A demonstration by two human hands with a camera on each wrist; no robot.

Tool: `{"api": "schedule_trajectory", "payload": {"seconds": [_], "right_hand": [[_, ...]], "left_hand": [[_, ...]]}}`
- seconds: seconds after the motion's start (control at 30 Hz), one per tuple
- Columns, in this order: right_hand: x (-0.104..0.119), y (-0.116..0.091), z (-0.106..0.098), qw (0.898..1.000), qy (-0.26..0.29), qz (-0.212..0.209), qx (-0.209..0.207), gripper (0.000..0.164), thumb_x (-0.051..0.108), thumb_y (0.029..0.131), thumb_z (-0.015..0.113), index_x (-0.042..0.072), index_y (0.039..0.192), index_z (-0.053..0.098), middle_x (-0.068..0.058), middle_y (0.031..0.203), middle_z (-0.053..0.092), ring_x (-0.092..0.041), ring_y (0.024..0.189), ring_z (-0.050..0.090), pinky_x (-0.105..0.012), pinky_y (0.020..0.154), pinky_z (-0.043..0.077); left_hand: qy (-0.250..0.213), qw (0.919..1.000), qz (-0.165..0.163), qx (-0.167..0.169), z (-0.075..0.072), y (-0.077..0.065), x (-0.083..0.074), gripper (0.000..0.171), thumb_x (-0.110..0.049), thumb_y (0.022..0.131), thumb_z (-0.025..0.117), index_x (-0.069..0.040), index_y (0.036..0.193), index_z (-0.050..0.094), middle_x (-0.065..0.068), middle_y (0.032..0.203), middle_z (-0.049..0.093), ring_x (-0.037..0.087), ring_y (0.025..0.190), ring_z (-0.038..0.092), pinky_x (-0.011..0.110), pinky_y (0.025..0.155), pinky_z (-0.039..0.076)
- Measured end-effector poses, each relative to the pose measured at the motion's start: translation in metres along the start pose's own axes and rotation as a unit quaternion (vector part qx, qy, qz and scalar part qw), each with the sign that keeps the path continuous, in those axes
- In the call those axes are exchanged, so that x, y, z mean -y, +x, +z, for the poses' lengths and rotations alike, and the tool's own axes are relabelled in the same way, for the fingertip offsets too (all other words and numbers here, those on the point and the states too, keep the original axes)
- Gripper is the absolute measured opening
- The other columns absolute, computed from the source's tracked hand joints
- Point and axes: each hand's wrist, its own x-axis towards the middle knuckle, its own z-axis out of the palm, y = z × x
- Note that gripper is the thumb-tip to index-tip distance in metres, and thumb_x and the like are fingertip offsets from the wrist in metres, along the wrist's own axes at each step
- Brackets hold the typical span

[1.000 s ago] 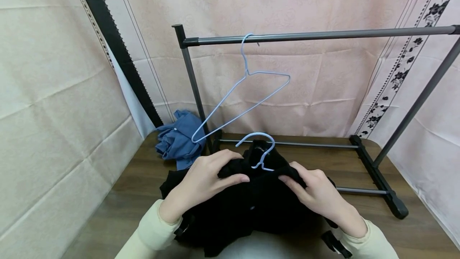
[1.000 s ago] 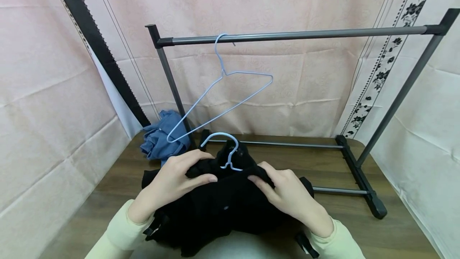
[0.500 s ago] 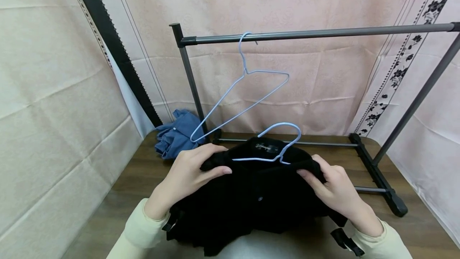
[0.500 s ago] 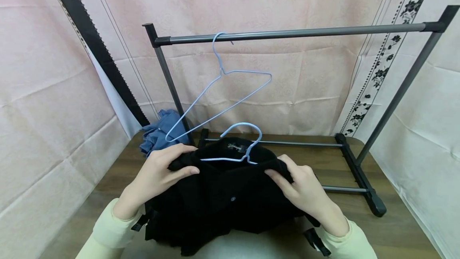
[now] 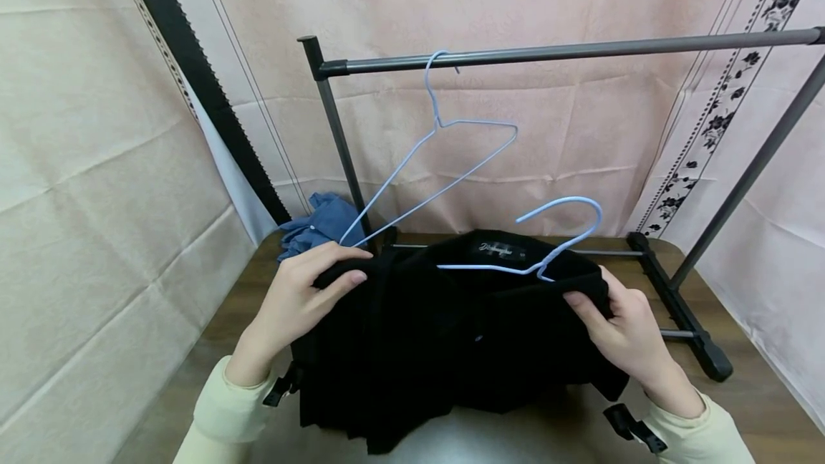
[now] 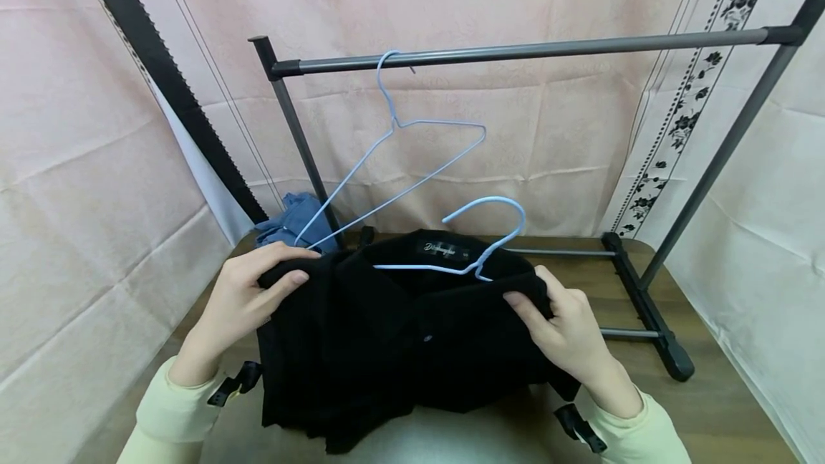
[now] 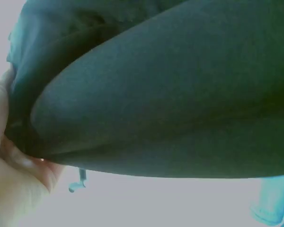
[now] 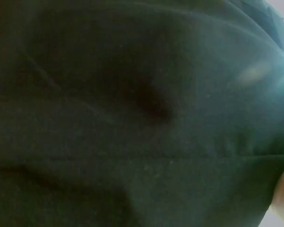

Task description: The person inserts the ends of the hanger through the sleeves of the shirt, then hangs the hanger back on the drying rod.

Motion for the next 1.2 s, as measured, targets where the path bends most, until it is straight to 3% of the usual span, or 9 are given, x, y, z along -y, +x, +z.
{"api": "schedule_trajectory", "payload": {"seconds": [0.1, 0.23, 0.33, 0.43, 0.6, 0.77, 0.93, 1.1, 1.2], "right_hand": [[-0.001, 0.0, -0.004, 1.0, 0.003, 0.006, -0.009, 0.045, 0.033, 0.103, 0.059, -0.012, 0.103, 0.065, 0.011, 0.1, 0.067, 0.004, 0.077, 0.057, -0.012, 0.072, 0.046], [-0.002, -0.001, -0.008, 1.0, 0.004, 0.007, -0.017, 0.044, 0.031, 0.103, 0.06, -0.013, 0.103, 0.064, 0.011, 0.099, 0.067, 0.003, 0.077, 0.055, -0.011, 0.075, 0.045], [-0.002, -0.002, -0.009, 1.0, 0.002, 0.005, -0.016, 0.044, 0.031, 0.103, 0.06, -0.013, 0.103, 0.064, 0.011, 0.097, 0.066, 0.002, 0.075, 0.053, -0.012, 0.074, 0.044], [-0.003, -0.003, -0.008, 1.0, 0.007, 0.005, -0.013, 0.044, 0.031, 0.103, 0.06, -0.013, 0.103, 0.064, 0.009, 0.096, 0.066, 0.002, 0.075, 0.053, -0.012, 0.072, 0.044], [-0.003, -0.005, -0.006, 1.0, 0.008, 0.005, -0.005, 0.045, 0.034, 0.102, 0.06, -0.011, 0.102, 0.064, 0.007, 0.094, 0.065, 0.001, 0.072, 0.052, -0.013, 0.068, 0.044], [-0.001, -0.005, -0.001, 1.0, 0.009, 0.001, 0.007, 0.044, 0.036, 0.101, 0.06, -0.007, 0.098, 0.065, 0.006, 0.086, 0.063, 0.0, 0.067, 0.049, -0.016, 0.059, 0.04], [0.005, -0.001, 0.008, 0.999, 0.019, -0.024, 0.025, 0.043, 0.039, 0.101, 0.059, -0.003, 0.093, 0.063, 0.006, 0.076, 0.058, 0.002, 0.06, 0.044, -0.016, 0.051, 0.036], [0.011, 0.004, 0.016, 0.998, 0.022, -0.045, 0.041, 0.041, 0.04, 0.101, 0.059, 0.001, 0.09, 0.062, 0.009, 0.069, 0.052, 0.004, 0.055, 0.041, -0.013, 0.049, 0.034], [0.011, 0.003, 0.019, 0.997, 0.02, -0.051, 0.047, 0.042, 0.042, 0.1, 0.06, 0.0, 0.093, 0.063, 0.007, 0.072, 0.058, 0.003, 0.057, 0.046, -0.014, 0.051, 0.038]], "left_hand": [[0.006, 0.9999, -0.003, -0.011, -0.003, -0.002, 0.007, 0.021, -0.028, 0.103, 0.059, -0.012, 0.103, 0.074, -0.004, 0.093, 0.069, 0.01, 0.081, 0.063, 0.021, 0.076, 0.048], [0.019, 0.9994, -0.027, -0.012, -0.006, -0.006, 0.014, 0.026, -0.029, 0.106, 0.054, -0.014, 0.089, 0.067, -0.007, 0.076, 0.056, 0.007, 0.068, 0.049, 0.022, 0.066, 0.041], [0.024, 0.9988, -0.042, -0.004, -0.008, -0.009, 0.017, 0.023, -0.023, 0.106, 0.055, -0.015, 0.086, 0.064, -0.007, 0.072, 0.049, 0.008, 0.065, 0.045, 0.022, 0.063, 0.038], [0.034, 0.9984, -0.045, -0.008, -0.009, -0.009, 0.017, 0.022, -0.026, 0.106, 0.055, -0.014, 0.095, 0.07, -0.007, 0.08, 0.059, 0.009, 0.072, 0.053, 0.021, 0.069, 0.042], [0.045, 0.9984, 0.004, -0.036, -0.006, -0.003, 0.003, 0.045, -0.047, 0.102, 0.055, -0.008, 0.118, 0.071, -0.001, 0.104, 0.067, 0.016, 0.093, 0.06, 0.023, 0.086, 0.045], [0.065, 0.9951, 0.073, -0.013, 0.003, 0.005, -0.022, 0.042, -0.045, 0.1, 0.062, -0.009, 0.12, 0.072, 0.001, 0.112, 0.068, 0.019, 0.103, 0.061, 0.027, 0.092, 0.045], [0.088, 0.9897, 0.11, 0.023, 0.015, 0.008, -0.037, 0.03, -0.036, 0.101, 0.063, -0.013, 0.116, 0.074, -0.003, 0.108, 0.068, 0.013, 0.095, 0.062, 0.026, 0.081, 0.048], [0.099, 0.9854, 0.136, 0.025, 0.025, 0.007, -0.039, 0.023, -0.029, 0.101, 0.064, -0.014, 0.115, 0.075, -0.004, 0.096, 0.065, 0.008, 0.077, 0.057, 0.021, 0.065, 0.046], [0.101, 0.985, 0.137, 0.026, 0.027, 0.005, -0.037, 0.022, -0.028, 0.102, 0.062, -0.014, 0.114, 0.074, -0.008, 0.084, 0.063, 0.003, 0.063, 0.05, 0.015, 0.056, 0.041]]}}
